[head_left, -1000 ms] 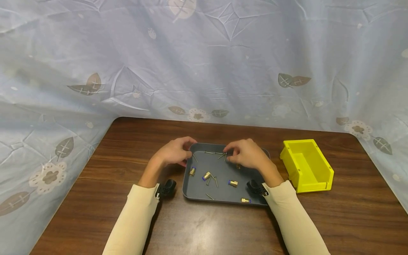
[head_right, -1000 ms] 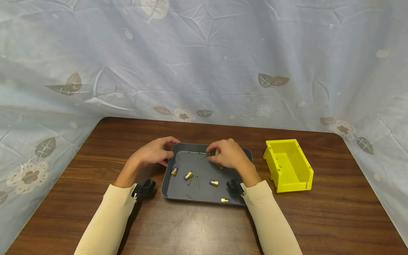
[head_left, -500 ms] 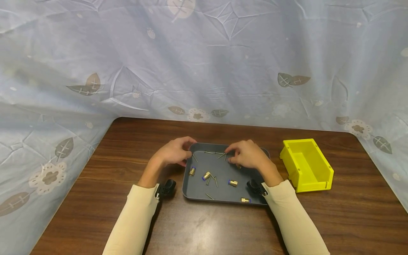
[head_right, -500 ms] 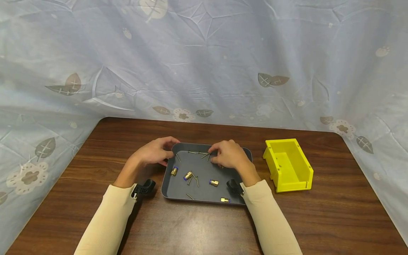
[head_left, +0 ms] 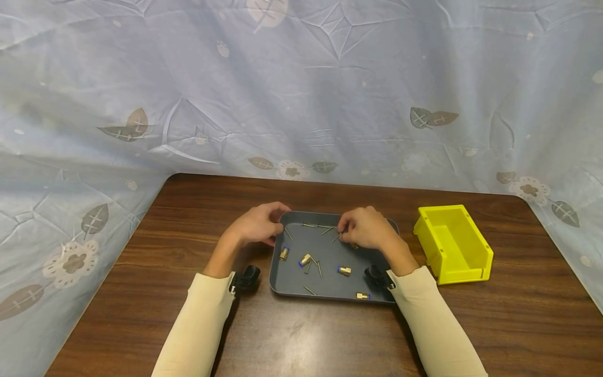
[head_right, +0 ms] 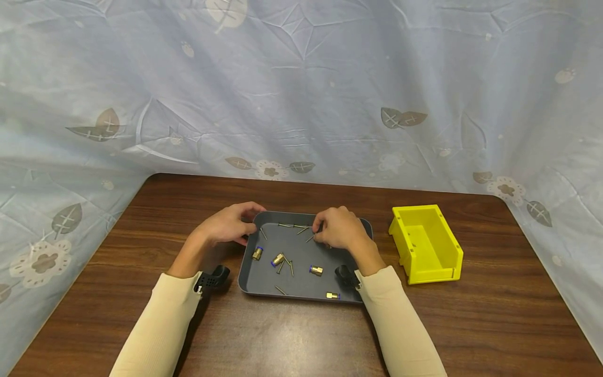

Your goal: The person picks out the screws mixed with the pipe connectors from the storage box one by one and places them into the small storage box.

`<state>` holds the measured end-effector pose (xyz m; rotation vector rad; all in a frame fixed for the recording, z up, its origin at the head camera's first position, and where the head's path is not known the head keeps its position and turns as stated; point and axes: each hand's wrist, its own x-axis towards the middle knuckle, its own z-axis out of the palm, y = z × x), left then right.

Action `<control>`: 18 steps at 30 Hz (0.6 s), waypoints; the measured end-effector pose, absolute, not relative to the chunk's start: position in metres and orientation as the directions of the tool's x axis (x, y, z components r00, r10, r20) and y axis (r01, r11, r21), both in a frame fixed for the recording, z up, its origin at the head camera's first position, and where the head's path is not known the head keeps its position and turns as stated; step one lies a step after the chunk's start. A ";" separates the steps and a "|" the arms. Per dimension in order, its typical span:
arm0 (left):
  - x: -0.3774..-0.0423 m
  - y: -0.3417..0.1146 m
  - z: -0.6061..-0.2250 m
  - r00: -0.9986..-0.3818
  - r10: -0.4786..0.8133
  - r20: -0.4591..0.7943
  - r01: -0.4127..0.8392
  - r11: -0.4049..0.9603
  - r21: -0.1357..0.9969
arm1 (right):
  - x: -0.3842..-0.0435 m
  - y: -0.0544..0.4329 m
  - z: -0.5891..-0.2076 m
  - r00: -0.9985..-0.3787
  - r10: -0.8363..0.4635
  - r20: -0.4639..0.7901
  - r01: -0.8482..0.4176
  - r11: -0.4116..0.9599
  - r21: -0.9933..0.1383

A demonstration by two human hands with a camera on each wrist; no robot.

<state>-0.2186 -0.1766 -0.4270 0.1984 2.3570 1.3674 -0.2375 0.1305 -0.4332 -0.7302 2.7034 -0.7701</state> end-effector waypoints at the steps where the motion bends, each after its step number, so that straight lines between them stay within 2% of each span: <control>1: -0.219 -0.177 -0.427 -0.907 0.319 -0.274 -0.080 0.510 0.857 | -0.238 0.131 -0.433 -0.847 -0.525 -0.089 -0.400 0.738 -0.543; 18: -0.217 -0.175 -0.425 -0.907 0.316 -0.278 -0.080 0.518 0.851 | -0.237 0.131 -0.434 -0.832 -0.546 -0.096 -0.427 0.742 -0.517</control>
